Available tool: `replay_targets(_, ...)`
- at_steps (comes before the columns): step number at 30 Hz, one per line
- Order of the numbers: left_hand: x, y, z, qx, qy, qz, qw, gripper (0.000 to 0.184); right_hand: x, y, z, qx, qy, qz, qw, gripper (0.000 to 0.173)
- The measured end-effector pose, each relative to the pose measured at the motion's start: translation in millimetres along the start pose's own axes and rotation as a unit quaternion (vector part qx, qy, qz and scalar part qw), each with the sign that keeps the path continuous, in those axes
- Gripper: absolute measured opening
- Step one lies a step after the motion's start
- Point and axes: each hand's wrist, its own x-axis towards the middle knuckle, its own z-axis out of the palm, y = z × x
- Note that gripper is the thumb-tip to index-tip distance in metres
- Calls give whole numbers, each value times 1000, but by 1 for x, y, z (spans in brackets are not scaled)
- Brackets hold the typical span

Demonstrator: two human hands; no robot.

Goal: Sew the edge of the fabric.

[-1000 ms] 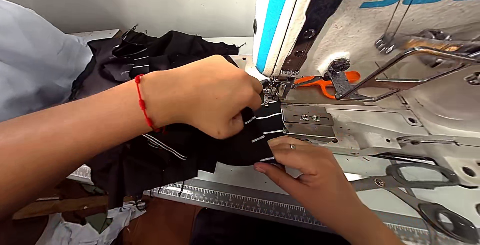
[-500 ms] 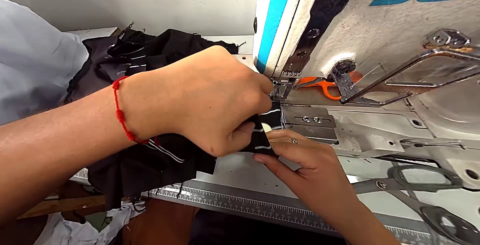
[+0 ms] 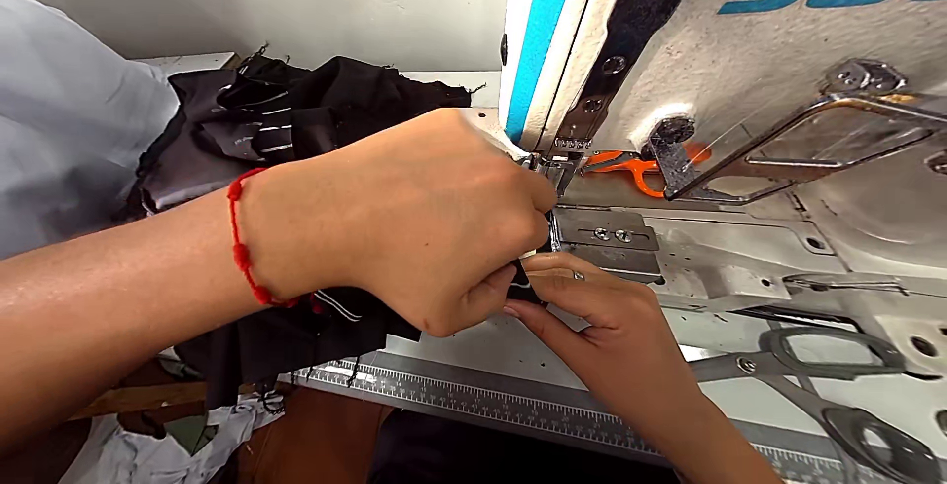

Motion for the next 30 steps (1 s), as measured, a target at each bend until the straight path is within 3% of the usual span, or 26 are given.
replay_targets(13, 0, -1, 9, 10, 10, 4, 1000, 31, 0, 0, -1, -3, -1, 8, 1000, 21)
replay_targets(17, 3, 9, 11, 1, 28, 31, 999, 25, -1, 0, -2, -9, 1, 2, 1000, 22)
replay_targets(21, 2, 1, 14, 19, 23, 16, 999, 34, -1, 1, -2, -10, -6, -2, 1000, 22)
replay_targets(26, 4, 18, 15, -23, 49, 24, 998, 31, -3, -1, -4, 9, -8, 8, 1000, 20)
replay_targets(30, 1, 0, 18, 1, 37, -5, 999, 42, -5, -1, -3, 9, -15, 7, 1000, 20)
